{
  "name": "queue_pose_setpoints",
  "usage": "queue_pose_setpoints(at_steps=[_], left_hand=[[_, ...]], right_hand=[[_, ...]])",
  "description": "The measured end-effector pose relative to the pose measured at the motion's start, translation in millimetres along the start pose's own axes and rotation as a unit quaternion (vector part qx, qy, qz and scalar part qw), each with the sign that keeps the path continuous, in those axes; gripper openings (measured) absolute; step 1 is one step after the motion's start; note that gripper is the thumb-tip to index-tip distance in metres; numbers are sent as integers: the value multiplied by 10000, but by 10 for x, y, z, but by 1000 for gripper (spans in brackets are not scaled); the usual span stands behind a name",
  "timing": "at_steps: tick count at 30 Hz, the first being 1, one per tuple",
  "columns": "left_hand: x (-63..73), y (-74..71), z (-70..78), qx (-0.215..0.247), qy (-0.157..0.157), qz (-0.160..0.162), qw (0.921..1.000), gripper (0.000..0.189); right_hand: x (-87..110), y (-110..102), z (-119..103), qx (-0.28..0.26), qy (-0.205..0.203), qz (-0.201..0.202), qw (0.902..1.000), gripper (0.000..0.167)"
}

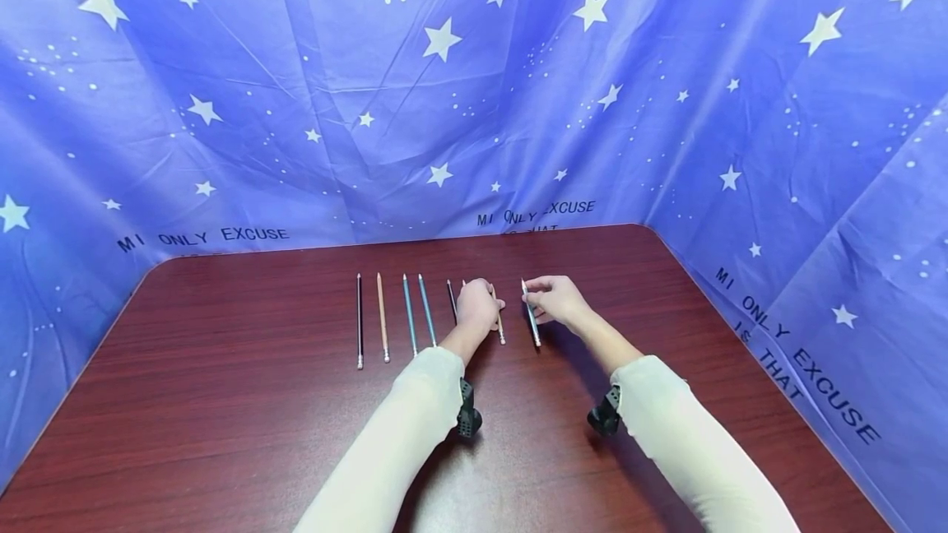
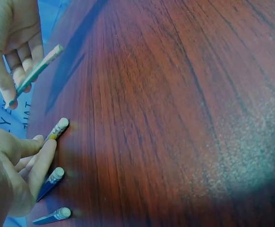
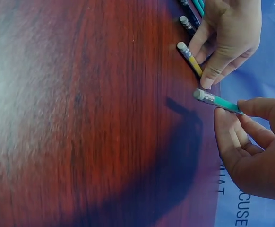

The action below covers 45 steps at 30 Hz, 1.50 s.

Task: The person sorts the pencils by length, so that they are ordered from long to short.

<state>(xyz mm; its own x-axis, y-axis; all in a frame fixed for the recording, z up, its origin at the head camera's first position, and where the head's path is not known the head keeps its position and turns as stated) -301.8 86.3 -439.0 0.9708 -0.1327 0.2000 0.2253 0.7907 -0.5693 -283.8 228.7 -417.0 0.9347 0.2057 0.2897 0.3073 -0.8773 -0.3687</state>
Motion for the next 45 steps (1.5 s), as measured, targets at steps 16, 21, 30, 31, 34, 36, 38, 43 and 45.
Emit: queue_pose_setpoints(at_steps=[16, 21, 30, 31, 34, 36, 38, 43, 45], left_hand=[[-21, -33, 23, -678, 81, 287, 9973, 33], [-37, -55, 18, -674, 39, 296, 9973, 34], [-63, -52, 12, -802, -34, 336, 9962, 28], [-61, -50, 14, -786, -31, 326, 9964, 28], [-64, -44, 12, -773, -53, 271, 9966, 27], [-80, -42, 5, -740, -62, 242, 9969, 24], [-104, -34, -9, -665, -80, 194, 9976, 22], [-172, -9, -41, -677, -6, 206, 9975, 22], [-179, -8, -43, -731, 17, 247, 9970, 22]], right_hand=[[-236, 135, 72, -231, 206, 235, 9992, 34], [-309, 184, 106, -287, 277, 306, 9987, 31], [-340, 189, 68, -216, 299, 443, 9983, 30], [-342, 185, 70, -168, 301, 451, 9984, 30], [-354, 172, 79, 12, 298, 484, 9984, 30], [-363, 163, 87, 126, 285, 531, 9981, 30], [-372, 156, 96, 233, 287, 600, 9975, 30], [-392, 156, 107, 548, 277, 772, 9951, 29], [-406, 161, 102, 684, 244, 813, 9940, 28]])
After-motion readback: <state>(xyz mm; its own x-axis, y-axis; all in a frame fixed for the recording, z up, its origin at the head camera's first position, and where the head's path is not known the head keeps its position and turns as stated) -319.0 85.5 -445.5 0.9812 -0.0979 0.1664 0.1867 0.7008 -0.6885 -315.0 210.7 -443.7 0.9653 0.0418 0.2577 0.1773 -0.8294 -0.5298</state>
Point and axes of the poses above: each hand's wrist, its own x-axis away from the middle knuckle, its own y-axis out of the palm, z = x × y, the point moved 4 cm from there along -x, towards the middle knuckle, and after that the axes turned 11 degrees about -z, right-handed, at the moved point
